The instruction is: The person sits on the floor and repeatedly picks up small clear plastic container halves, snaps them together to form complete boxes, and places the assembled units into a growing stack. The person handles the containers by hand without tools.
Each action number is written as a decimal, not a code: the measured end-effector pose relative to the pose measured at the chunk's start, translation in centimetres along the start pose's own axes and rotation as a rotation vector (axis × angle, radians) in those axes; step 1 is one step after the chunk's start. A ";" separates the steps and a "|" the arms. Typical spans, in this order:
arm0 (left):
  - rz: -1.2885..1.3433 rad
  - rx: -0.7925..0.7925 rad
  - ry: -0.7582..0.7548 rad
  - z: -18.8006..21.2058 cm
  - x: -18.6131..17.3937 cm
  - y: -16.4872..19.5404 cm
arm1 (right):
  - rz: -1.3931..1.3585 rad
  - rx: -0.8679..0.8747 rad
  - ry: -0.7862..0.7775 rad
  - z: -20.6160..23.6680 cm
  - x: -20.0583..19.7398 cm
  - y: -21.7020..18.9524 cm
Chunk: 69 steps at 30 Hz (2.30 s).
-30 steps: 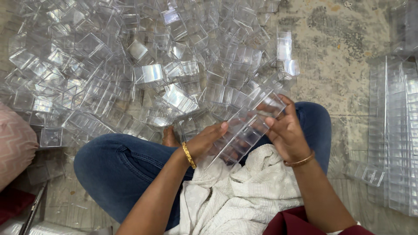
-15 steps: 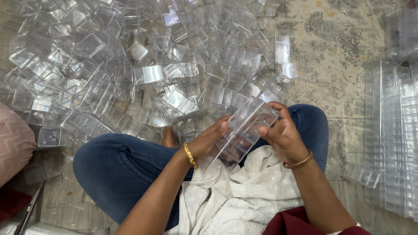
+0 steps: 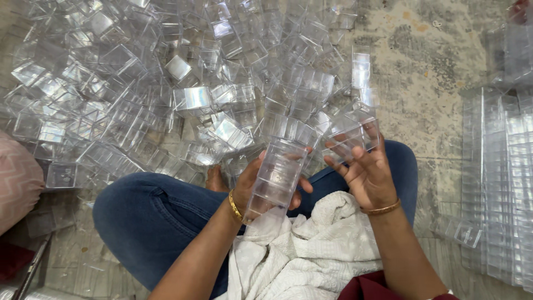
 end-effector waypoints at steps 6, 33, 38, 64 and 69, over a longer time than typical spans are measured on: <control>-0.220 -0.025 0.178 -0.8 -0.3 0.2 | 0.629 -0.346 0.176 -0.2 -0.1 -2.4; -0.448 0.269 0.503 -1.5 -4.1 -0.2 | 0.839 0.112 -0.079 2.8 6.3 4.9; -0.496 0.396 0.620 -1.3 -5.4 0.6 | 1.009 0.174 -0.126 2.3 4.0 5.3; -1.286 -0.036 0.260 -1.0 -1.7 -1.6 | 0.493 0.176 -0.052 0.6 -0.1 -1.9; -1.350 0.054 0.137 -1.1 -0.7 -1.7 | 0.445 0.273 -0.033 1.0 -0.5 0.1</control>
Point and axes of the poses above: each hand's wrist, its own z-axis away from the middle knuckle, its own x-axis out of the palm, y = z × x, the point moved 2 cm from there along -z, towards the middle knuckle
